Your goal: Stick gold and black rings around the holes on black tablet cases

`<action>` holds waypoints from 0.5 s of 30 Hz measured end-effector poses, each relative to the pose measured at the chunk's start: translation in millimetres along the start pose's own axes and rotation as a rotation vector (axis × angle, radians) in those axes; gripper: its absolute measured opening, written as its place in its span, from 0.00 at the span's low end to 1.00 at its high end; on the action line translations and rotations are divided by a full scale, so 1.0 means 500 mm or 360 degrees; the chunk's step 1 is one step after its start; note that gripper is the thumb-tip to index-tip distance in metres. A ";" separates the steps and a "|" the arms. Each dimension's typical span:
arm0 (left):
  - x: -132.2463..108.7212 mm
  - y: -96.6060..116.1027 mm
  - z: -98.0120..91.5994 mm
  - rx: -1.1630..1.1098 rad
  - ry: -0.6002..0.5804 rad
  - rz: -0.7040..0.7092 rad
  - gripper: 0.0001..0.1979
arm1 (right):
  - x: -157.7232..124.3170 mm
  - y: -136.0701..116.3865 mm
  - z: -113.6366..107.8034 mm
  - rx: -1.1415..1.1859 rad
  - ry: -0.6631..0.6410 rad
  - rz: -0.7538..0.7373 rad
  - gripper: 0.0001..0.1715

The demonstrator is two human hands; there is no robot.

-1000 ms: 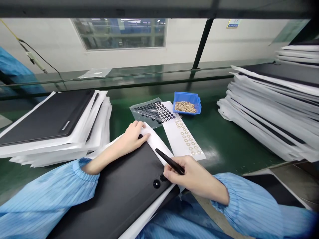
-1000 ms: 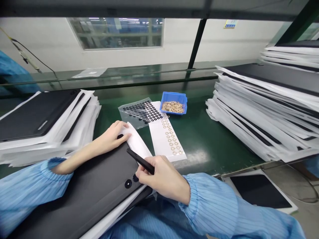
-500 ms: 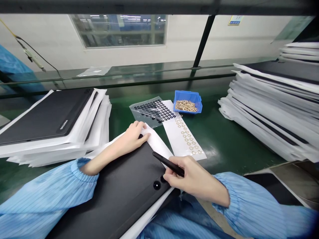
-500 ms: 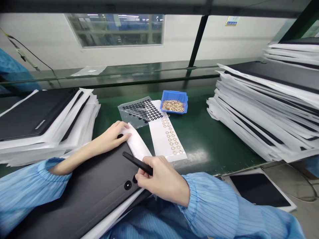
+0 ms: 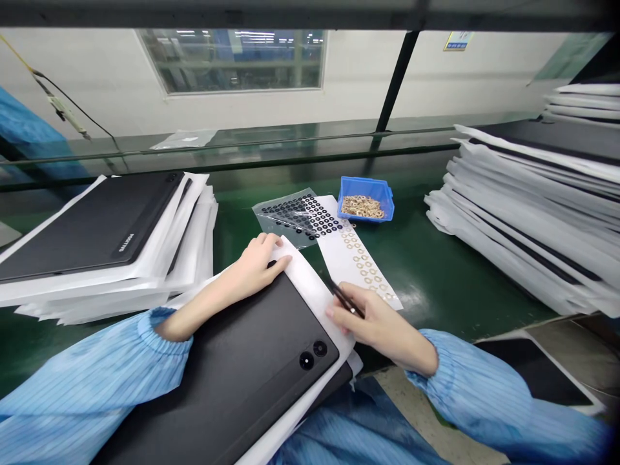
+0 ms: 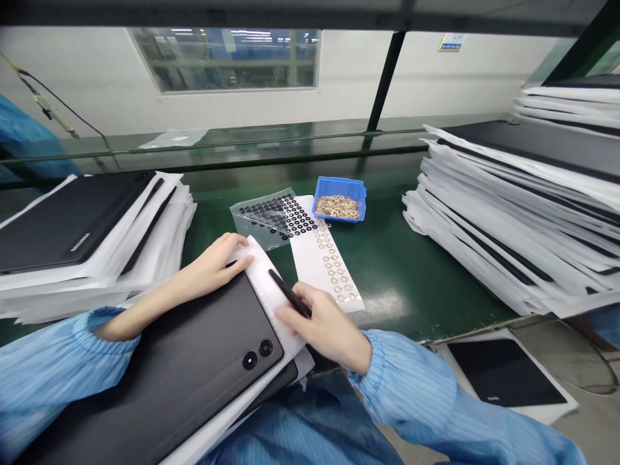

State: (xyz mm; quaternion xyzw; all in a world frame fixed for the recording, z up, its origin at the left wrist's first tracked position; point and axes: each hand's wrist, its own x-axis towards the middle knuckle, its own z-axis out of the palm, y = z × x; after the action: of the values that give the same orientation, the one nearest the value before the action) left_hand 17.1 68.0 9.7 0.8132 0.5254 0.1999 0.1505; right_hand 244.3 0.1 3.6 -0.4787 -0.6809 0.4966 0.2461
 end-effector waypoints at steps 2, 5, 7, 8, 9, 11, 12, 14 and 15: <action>0.002 -0.001 -0.004 0.0011 0.0068 -0.0029 0.16 | 0.006 0.011 -0.007 -0.0024 0.0099 0.0005 0.13; 0.005 -0.002 -0.011 0.0033 0.0178 -0.0098 0.17 | 0.012 0.018 -0.014 -0.0132 0.0076 -0.0023 0.14; 0.006 -0.002 -0.016 0.0043 0.0244 -0.0126 0.16 | 0.014 0.018 -0.016 -0.0220 0.0069 -0.0036 0.15; 0.006 -0.001 -0.019 0.0045 0.0269 -0.0119 0.14 | 0.014 0.017 -0.018 -0.0254 0.0074 -0.0038 0.15; 0.006 0.000 -0.022 0.0046 0.0289 -0.0098 0.11 | 0.015 0.016 -0.019 -0.0280 0.0079 -0.0037 0.15; 0.005 0.006 -0.028 0.0040 0.0326 -0.0035 0.10 | 0.016 0.014 -0.021 -0.0312 0.0084 -0.0035 0.15; 0.004 0.009 -0.032 0.0034 0.0350 -0.0006 0.10 | 0.017 0.014 -0.023 -0.0326 0.0095 -0.0037 0.15; 0.002 0.017 -0.040 0.0011 0.0399 0.0036 0.11 | 0.020 0.015 -0.027 -0.0347 0.0133 -0.0061 0.15; 0.001 0.021 -0.045 0.0000 0.0424 0.0051 0.11 | 0.023 0.015 -0.030 -0.0351 0.0151 -0.0079 0.15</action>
State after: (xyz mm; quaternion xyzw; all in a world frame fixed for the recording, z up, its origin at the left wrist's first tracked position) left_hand 14.5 64.9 34.1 0.7877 0.5277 0.3085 0.0762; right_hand 254.8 17.3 0.7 -0.5088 -0.7306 0.3892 0.2363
